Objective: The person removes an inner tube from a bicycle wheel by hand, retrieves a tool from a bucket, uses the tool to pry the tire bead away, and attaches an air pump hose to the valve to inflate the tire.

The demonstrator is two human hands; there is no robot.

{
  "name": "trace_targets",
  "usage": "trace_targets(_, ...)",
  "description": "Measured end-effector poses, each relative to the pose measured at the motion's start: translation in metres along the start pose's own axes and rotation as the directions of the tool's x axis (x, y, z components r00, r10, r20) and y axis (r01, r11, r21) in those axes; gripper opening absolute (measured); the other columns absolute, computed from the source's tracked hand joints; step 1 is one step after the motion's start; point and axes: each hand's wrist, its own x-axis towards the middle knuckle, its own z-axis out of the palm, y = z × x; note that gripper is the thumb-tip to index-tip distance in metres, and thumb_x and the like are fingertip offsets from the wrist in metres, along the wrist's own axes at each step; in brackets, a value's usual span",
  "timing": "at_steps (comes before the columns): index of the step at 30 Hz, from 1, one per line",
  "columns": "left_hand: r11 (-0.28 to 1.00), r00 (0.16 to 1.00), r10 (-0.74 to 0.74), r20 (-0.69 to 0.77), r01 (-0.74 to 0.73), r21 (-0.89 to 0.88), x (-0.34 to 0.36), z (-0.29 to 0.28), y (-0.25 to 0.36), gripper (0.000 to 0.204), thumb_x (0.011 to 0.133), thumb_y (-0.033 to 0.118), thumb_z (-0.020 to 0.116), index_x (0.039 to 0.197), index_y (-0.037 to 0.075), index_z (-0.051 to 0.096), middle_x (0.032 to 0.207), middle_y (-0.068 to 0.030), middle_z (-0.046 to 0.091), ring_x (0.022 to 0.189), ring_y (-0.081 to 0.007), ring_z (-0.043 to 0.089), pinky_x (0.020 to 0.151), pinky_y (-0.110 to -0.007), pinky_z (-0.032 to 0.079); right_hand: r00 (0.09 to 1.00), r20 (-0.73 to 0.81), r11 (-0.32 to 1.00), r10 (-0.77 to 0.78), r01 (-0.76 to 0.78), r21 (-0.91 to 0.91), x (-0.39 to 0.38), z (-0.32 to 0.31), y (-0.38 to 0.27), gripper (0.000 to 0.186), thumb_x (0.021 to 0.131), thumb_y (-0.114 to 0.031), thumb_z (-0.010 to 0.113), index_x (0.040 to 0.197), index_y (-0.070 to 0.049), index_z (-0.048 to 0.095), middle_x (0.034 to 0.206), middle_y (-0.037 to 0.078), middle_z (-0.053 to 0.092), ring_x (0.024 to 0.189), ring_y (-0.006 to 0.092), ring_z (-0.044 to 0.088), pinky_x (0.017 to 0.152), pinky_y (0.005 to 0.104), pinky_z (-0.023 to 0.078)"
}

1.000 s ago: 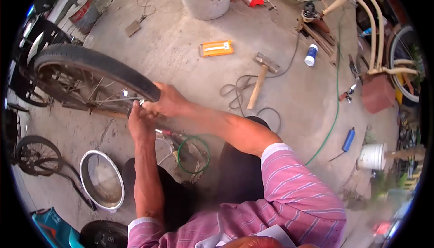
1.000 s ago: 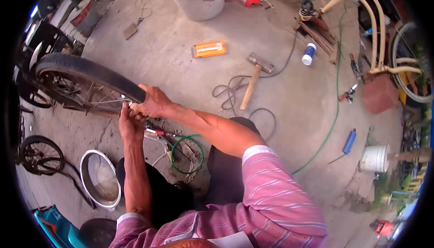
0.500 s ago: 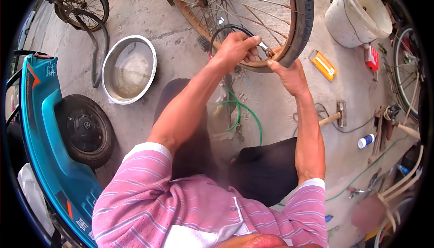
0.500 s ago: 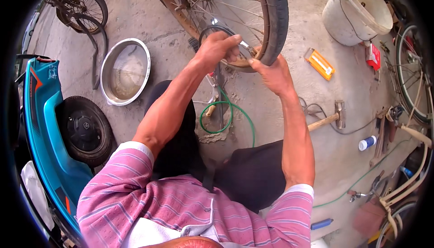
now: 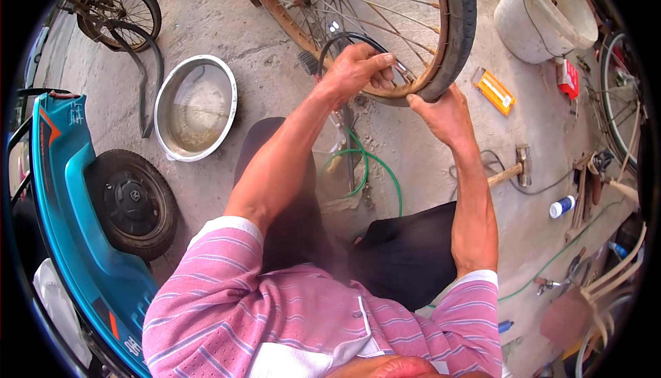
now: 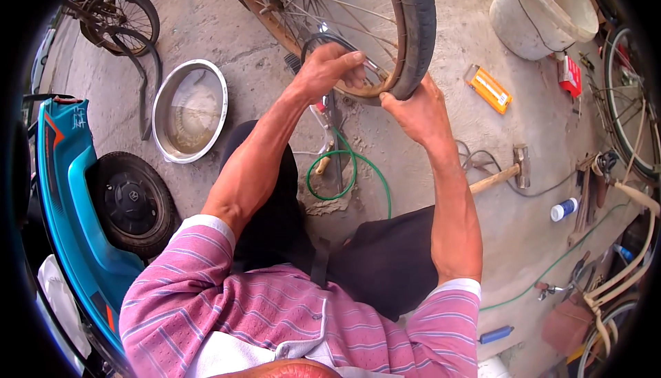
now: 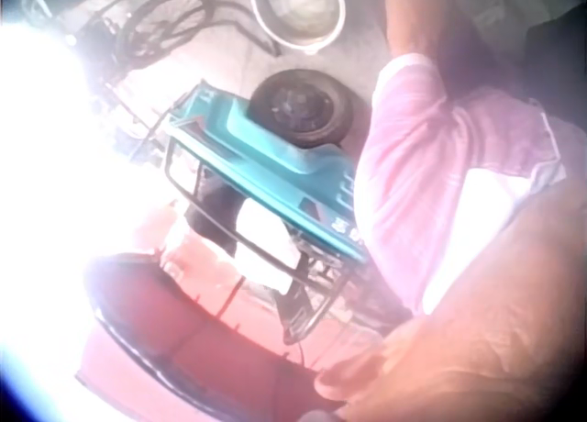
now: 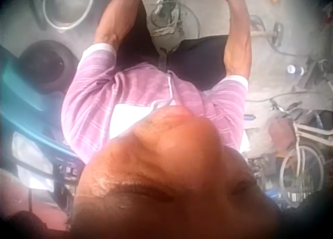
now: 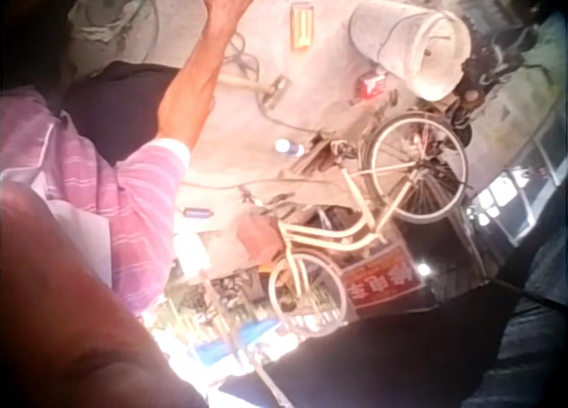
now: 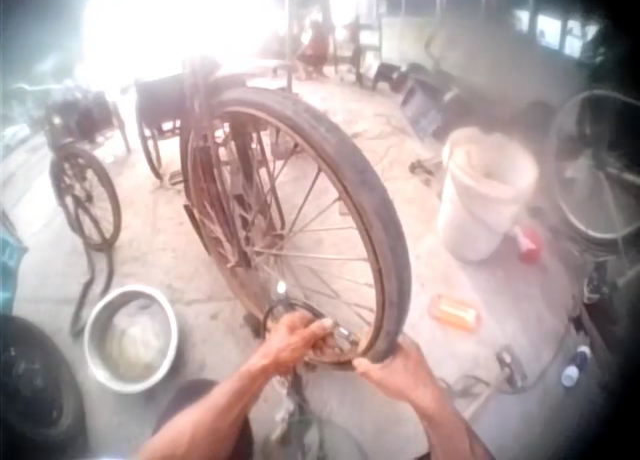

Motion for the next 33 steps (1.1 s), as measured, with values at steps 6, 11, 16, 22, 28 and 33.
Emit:
trace_targets(6,0.996,0.997,-0.002,0.077,-0.004,0.088,0.003,0.007,-0.001,0.038,0.105,0.033,0.062,0.099,-0.003,0.072,0.086,-0.0084,0.075,0.075,-0.0157,0.069,0.072,-0.03,0.054,0.987,-0.154,0.994,0.037,-0.02,0.108,-0.007,0.005,0.012,0.044,0.077,-0.019,0.083,0.113,0.0,0.066,0.101,0.017,0.076,0.094,0.0278,0.074,0.086,0.0393,0.057)
trace_targets(11,0.993,0.992,0.108,0.072,-0.111,0.039,0.008,0.011,-0.007,0.04,0.105,0.034,0.06,0.097,-0.003,0.073,0.085,-0.009,0.075,0.077,-0.0155,0.069,0.074,-0.031,0.053,0.976,-0.218,0.986,0.004,0.033,0.165,-0.008,0.002,0.015,0.033,0.081,-0.015,0.086,0.098,0.002,0.065,0.087,0.015,0.076,0.079,0.0193,0.074,0.073,0.0349,0.057)
trace_targets(16,0.988,0.989,0.134,0.06,-0.129,-0.08,0.011,0.013,-0.017,0.034,0.103,0.029,0.065,0.099,-0.004,0.071,0.085,-0.0099,0.074,0.075,-0.0162,0.07,0.07,-0.03,0.054,0.97,-0.242,0.987,-0.019,0.057,0.15,-0.008,0.0,0.018,0.03,0.082,-0.013,0.087,0.096,0.002,0.065,0.085,0.014,0.076,0.075,0.015,0.07,0.07,0.0338,0.056)
trace_targets(22,0.98,0.998,0.07,0.008,-0.067,-0.189,0.014,0.008,-0.017,0.039,0.103,0.034,0.065,0.1,-0.003,0.071,0.086,-0.0103,0.074,0.079,-0.0183,0.069,0.077,-0.033,0.055,0.974,-0.221,0.981,-0.051,0.091,0.173,-0.007,-0.004,0.019,0.028,0.083,-0.011,0.086,0.101,0.002,0.068,0.09,0.014,0.077,0.08,0.0156,0.072,0.073,0.0346,0.057)
trace_targets(28,0.988,0.994,0.1,0.051,-0.093,-0.122,0.016,0.007,-0.018,0.038,0.104,0.032,0.064,0.097,-0.004,0.071,0.084,-0.0114,0.074,0.075,-0.0185,0.071,0.071,-0.03,0.056,0.982,-0.18,0.976,-0.062,0.098,0.195,-0.006,-0.007,0.018,0.028,0.083,-0.008,0.084,0.106,0.001,0.07,0.093,0.015,0.077,0.085,0.0167,0.074,0.076,0.0349,0.057)
trace_targets(33,0.993,0.99,0.092,0.103,-0.084,-0.084,0.018,0.004,-0.015,0.037,0.104,0.033,0.063,0.097,-0.003,0.071,0.084,-0.0101,0.074,0.074,-0.0177,0.07,0.071,-0.03,0.055,0.984,-0.169,0.97,-0.057,0.094,0.223,-0.005,-0.006,0.024,0.028,0.083,-0.009,0.084,0.105,0.001,0.07,0.094,0.015,0.077,0.086,0.0169,0.074,0.076,0.0347,0.057)
